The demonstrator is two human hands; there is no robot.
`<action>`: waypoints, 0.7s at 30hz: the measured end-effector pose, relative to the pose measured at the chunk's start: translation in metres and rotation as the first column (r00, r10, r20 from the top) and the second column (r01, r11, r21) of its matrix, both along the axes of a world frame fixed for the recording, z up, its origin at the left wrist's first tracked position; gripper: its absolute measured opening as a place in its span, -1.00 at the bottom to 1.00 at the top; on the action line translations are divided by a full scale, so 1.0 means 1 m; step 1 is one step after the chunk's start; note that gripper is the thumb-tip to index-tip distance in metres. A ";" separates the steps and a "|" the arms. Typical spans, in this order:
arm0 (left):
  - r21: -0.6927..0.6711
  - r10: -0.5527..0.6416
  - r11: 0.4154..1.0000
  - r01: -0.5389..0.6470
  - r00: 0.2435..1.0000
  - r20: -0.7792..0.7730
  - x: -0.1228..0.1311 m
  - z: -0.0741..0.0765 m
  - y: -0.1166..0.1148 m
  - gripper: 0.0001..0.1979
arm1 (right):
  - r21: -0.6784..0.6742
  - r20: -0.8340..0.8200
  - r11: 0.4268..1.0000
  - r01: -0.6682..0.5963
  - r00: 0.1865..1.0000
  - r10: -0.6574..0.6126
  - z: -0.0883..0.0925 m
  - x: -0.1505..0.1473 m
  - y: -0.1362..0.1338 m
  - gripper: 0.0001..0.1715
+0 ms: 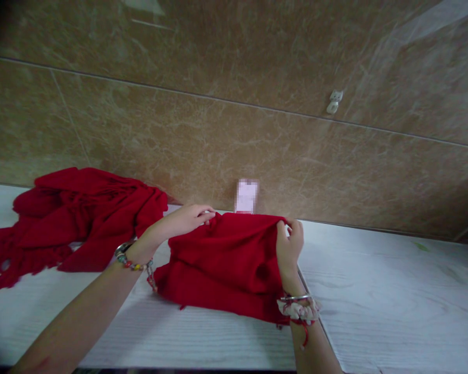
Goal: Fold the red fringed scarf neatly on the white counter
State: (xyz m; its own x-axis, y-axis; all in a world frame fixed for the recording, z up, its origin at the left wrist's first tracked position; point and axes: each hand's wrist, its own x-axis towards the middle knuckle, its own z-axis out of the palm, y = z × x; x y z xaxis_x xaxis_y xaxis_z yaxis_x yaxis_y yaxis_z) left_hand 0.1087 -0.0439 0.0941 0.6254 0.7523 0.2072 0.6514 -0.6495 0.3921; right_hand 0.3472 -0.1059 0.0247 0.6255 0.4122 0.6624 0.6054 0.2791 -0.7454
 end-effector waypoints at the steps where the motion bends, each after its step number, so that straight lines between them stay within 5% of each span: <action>1: -0.021 0.008 1.000 -0.009 0.997 -0.072 0.000 -0.001 0.001 -0.72 | 0.034 -0.097 0.998 0.044 0.994 -0.041 0.002 0.004 -0.001 -0.86; 4: -0.051 0.046 0.997 -0.057 0.979 -0.199 -0.002 -0.005 0.003 -0.72 | 0.100 -0.229 0.984 0.146 0.966 -0.120 0.005 0.011 -0.003 -0.79; 6: -0.092 -0.001 0.996 -0.021 0.974 -0.228 -0.003 -0.007 0.003 -0.77 | 0.087 -0.137 0.987 0.133 0.983 -0.121 0.003 0.011 -0.001 -0.77; 9: -0.158 -0.130 0.985 0.076 0.922 -0.364 -0.003 -0.008 0.000 -0.74 | -0.094 0.149 0.992 -0.079 0.985 0.093 -0.004 0.004 0.003 -0.79; 14: -0.146 -0.216 0.974 0.175 0.913 -0.345 -0.002 0.001 -0.008 -0.70 | -0.473 0.396 0.809 -0.350 0.736 0.550 -0.018 -0.020 0.005 -0.63; 17: -0.078 -0.279 0.960 0.268 0.926 -0.255 -0.002 0.008 -0.016 -0.64 | -0.552 0.410 0.750 -0.366 0.663 0.626 -0.020 -0.028 0.003 -0.54; 21: -0.178 -0.500 0.866 0.468 0.814 -0.296 -0.003 0.014 -0.029 -0.68 | -0.546 0.383 0.709 -0.447 0.619 0.685 -0.006 -0.024 -0.005 -0.70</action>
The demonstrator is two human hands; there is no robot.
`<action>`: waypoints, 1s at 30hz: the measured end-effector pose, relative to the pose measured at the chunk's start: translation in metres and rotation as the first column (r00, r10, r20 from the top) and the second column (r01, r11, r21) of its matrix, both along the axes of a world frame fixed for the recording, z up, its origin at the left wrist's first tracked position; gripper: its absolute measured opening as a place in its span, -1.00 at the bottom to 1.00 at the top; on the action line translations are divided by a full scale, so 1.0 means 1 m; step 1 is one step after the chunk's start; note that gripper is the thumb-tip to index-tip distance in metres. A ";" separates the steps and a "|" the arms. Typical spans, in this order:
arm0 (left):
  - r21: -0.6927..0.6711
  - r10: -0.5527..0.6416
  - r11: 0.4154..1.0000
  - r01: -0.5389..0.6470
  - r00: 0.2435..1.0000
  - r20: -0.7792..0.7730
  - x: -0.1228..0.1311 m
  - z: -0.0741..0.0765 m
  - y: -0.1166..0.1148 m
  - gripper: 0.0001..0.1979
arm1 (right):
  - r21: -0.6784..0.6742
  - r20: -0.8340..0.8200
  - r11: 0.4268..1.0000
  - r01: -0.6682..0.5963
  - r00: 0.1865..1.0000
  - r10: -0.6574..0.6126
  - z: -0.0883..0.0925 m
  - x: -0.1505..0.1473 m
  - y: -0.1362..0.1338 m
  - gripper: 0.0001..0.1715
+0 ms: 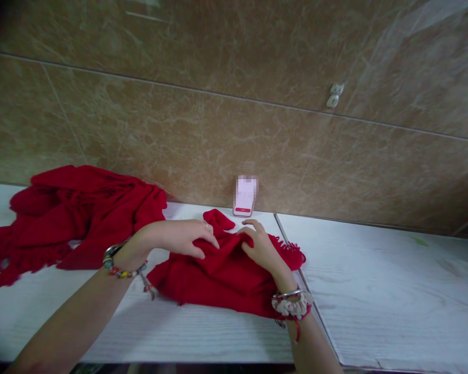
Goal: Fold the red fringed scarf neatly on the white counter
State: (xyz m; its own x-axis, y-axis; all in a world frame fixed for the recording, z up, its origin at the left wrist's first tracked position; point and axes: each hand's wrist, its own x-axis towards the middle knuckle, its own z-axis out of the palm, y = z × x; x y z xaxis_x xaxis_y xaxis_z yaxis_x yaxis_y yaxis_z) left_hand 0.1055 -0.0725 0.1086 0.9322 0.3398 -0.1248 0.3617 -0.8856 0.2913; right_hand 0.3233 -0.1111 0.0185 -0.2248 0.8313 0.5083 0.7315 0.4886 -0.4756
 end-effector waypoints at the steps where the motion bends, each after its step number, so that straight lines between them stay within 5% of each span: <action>1: -0.034 -0.037 0.999 0.036 0.999 -0.024 -0.001 0.001 -0.002 -0.71 | -0.033 -0.009 0.997 -0.077 0.997 0.076 0.006 0.003 -0.003 -0.76; 4: -0.106 -0.017 0.994 0.013 0.999 -0.035 -0.005 0.004 -0.002 -0.74 | -0.173 -0.062 0.926 -0.337 0.942 0.331 0.023 0.011 -0.013 -0.80; 7: -0.078 0.116 0.990 -0.118 0.993 -0.027 -0.009 0.004 0.002 -0.74 | -0.283 -0.143 0.849 -0.446 0.895 0.423 0.030 0.014 -0.018 -0.70; 11: 0.044 0.192 0.981 -0.188 0.973 -0.132 -0.008 0.004 0.002 -0.77 | -0.381 -0.147 0.899 -0.215 0.974 0.171 0.021 0.007 -0.012 -0.75; 14: 0.066 0.184 0.983 -0.173 0.954 -0.237 -0.003 0.005 -0.004 -0.76 | -0.215 0.010 0.977 0.000 1.000 0.002 0.009 0.001 -0.005 -0.74; 17: 0.064 0.188 0.982 -0.177 0.942 -0.276 0.001 0.007 -0.009 -0.79 | -0.071 0.128 0.997 -0.002 0.992 0.011 0.002 -0.001 -0.001 -0.60; 20: 0.065 0.197 0.980 -0.186 0.938 -0.286 0.002 0.007 -0.011 -0.79 | -0.149 0.213 0.987 -0.066 0.972 0.097 0.001 0.000 -0.003 -0.67; 24: 0.131 0.228 0.969 -0.208 0.960 -0.165 -0.002 0.003 -0.006 -0.84 | -0.142 0.135 0.982 -0.122 0.981 0.141 0.012 0.002 -0.007 -0.92; 30: 0.209 0.352 0.887 -0.411 0.897 0.267 -0.011 0.006 0.006 -0.86 | -0.104 -0.174 0.983 -0.150 0.976 0.130 0.024 0.006 -0.014 -0.66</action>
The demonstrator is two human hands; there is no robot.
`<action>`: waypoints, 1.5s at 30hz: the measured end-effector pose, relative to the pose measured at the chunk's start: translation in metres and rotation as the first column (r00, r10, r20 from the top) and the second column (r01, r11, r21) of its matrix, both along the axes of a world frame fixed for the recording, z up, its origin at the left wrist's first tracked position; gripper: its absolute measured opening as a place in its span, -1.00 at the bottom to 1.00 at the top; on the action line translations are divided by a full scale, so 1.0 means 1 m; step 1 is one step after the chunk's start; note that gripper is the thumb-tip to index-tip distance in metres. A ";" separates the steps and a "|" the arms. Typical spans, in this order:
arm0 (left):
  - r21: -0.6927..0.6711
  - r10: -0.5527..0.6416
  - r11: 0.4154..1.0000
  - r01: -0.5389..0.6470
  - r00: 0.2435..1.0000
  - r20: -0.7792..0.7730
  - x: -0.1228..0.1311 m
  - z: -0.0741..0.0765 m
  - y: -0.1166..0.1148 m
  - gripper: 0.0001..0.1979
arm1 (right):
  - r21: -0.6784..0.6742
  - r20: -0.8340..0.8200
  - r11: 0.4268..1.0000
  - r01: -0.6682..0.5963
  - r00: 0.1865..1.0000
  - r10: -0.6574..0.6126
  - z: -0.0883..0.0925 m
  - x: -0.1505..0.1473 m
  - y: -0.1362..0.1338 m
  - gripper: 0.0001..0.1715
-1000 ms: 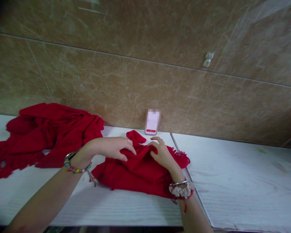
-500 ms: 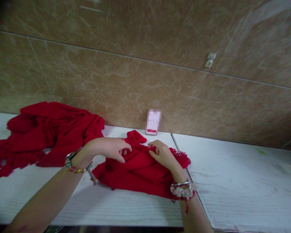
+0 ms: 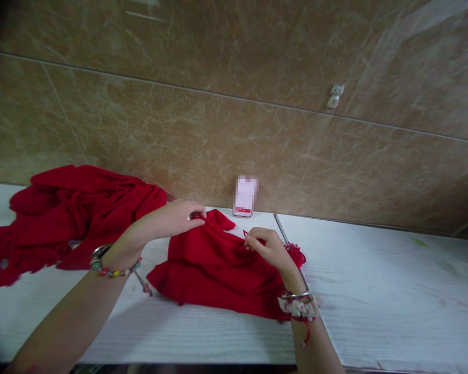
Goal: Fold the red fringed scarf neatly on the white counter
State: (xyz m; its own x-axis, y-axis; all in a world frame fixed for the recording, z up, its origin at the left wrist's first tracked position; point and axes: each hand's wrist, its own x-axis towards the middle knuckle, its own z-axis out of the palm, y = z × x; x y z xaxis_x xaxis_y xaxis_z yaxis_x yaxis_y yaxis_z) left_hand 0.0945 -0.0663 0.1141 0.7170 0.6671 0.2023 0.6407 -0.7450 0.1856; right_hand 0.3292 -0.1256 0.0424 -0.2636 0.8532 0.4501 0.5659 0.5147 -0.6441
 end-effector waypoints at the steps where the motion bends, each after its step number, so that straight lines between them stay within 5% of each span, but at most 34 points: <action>1: 0.031 0.008 0.999 -0.009 0.998 0.057 0.000 0.002 0.000 -0.86 | -0.045 -0.023 0.999 0.029 0.999 -0.030 -0.001 0.000 0.000 -0.68; 5: 0.091 -0.071 0.994 0.057 0.985 0.159 0.003 0.008 -0.007 -0.86 | -0.131 -0.037 0.989 0.071 0.996 -0.076 -0.008 -0.005 0.003 -0.75; 8: 0.084 -0.166 0.984 0.155 0.975 0.145 0.008 0.008 -0.012 -0.84 | -0.055 0.033 0.998 0.021 0.999 -0.019 -0.012 -0.009 0.005 -0.55; 13: 0.087 -0.294 0.955 0.284 0.948 0.125 0.012 0.004 -0.014 -0.81 | 0.012 0.132 0.997 -0.078 0.988 0.076 -0.012 -0.011 0.005 -0.60; 23: -0.010 -0.330 0.943 0.333 0.938 0.105 0.014 0.004 -0.016 -0.73 | -0.125 -0.076 0.958 -0.259 0.965 0.251 -0.006 -0.019 0.000 -0.76; 28: 0.010 -0.231 0.973 0.231 0.966 0.114 0.013 0.006 -0.014 -0.72 | -0.116 -0.221 0.992 -0.050 0.975 0.023 -0.008 -0.014 0.001 -0.69; 33: 0.073 0.009 0.997 -0.021 0.987 0.161 0.004 0.004 0.004 -0.73 | 0.009 -0.170 0.979 0.202 0.965 -0.198 -0.004 0.005 0.005 -0.82; 37: 0.133 0.151 0.975 -0.178 0.970 0.190 -0.010 -0.001 0.025 -0.75 | 0.016 -0.076 0.959 0.282 0.957 -0.280 -0.003 0.018 0.008 -0.82; 45: 0.123 0.206 0.966 -0.227 0.965 0.163 -0.015 -0.003 0.030 -0.77 | 0.104 -0.345 0.882 0.459 0.849 -0.401 -0.004 0.022 0.008 -0.83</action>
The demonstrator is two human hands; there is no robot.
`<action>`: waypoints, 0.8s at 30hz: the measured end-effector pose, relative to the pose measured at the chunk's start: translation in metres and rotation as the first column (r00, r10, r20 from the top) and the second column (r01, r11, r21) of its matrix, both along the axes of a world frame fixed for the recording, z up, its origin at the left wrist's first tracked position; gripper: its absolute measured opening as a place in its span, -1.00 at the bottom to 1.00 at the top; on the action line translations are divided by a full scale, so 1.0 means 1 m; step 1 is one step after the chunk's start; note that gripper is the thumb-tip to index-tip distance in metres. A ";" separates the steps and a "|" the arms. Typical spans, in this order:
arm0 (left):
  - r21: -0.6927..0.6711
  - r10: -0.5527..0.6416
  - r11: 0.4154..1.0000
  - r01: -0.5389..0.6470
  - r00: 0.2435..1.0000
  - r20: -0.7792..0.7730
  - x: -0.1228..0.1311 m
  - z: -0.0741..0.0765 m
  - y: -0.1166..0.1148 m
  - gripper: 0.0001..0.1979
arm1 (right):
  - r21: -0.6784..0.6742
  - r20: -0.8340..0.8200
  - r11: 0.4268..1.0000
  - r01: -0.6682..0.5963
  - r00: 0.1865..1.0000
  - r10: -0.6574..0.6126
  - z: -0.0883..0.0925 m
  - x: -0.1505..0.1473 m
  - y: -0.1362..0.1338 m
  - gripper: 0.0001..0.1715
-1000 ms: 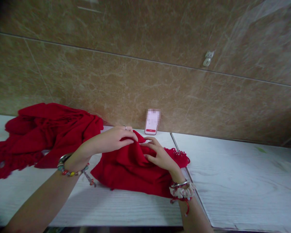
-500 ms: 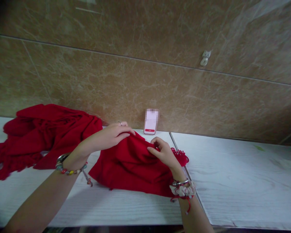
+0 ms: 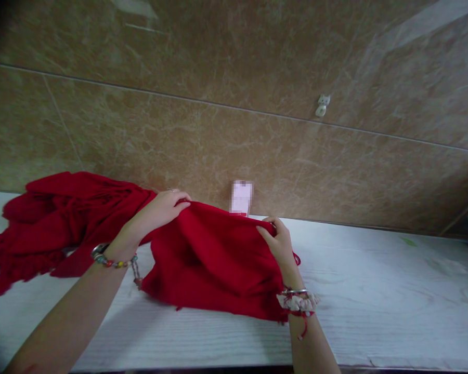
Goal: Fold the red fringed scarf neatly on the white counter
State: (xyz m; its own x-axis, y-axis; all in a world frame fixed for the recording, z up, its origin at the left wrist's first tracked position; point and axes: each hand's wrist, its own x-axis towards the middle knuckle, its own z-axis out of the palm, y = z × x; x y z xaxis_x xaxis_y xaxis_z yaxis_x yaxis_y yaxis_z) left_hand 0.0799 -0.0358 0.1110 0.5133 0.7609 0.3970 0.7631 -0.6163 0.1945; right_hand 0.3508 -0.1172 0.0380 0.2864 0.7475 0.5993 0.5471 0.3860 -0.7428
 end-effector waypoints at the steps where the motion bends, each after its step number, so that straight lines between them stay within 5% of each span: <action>1: -0.002 -0.016 1.000 0.016 1.000 0.002 0.001 0.001 -0.001 -0.78 | 0.021 -0.032 1.000 0.023 0.999 -0.023 0.000 0.002 0.001 -0.82; 8: -0.049 -0.042 0.998 0.043 0.999 0.013 0.003 0.002 -0.005 -0.81 | 0.108 -0.063 0.985 0.131 0.990 -0.125 -0.008 0.011 0.010 -0.87; 14: 0.023 0.049 0.999 -0.049 0.999 0.020 -0.004 0.005 -0.004 -0.81 | 0.204 -0.141 0.846 0.492 0.870 -0.472 -0.005 0.015 0.004 -0.90; 17: 0.016 0.149 0.989 -0.149 0.989 -0.024 -0.008 0.004 -0.002 -0.80 | 0.213 -0.078 0.808 0.549 0.834 -0.546 -0.006 0.019 0.004 -0.88; 21: -0.120 0.245 0.952 -0.283 0.934 -0.260 -0.007 -0.001 -0.003 -0.77 | 0.146 0.162 0.902 0.406 0.890 -0.427 -0.017 0.025 0.012 -0.72; 24: -0.230 0.125 0.941 -0.247 0.888 -0.443 0.000 -0.006 -0.008 -0.71 | -0.006 0.363 0.973 0.229 0.908 -0.211 -0.028 0.026 0.020 -0.61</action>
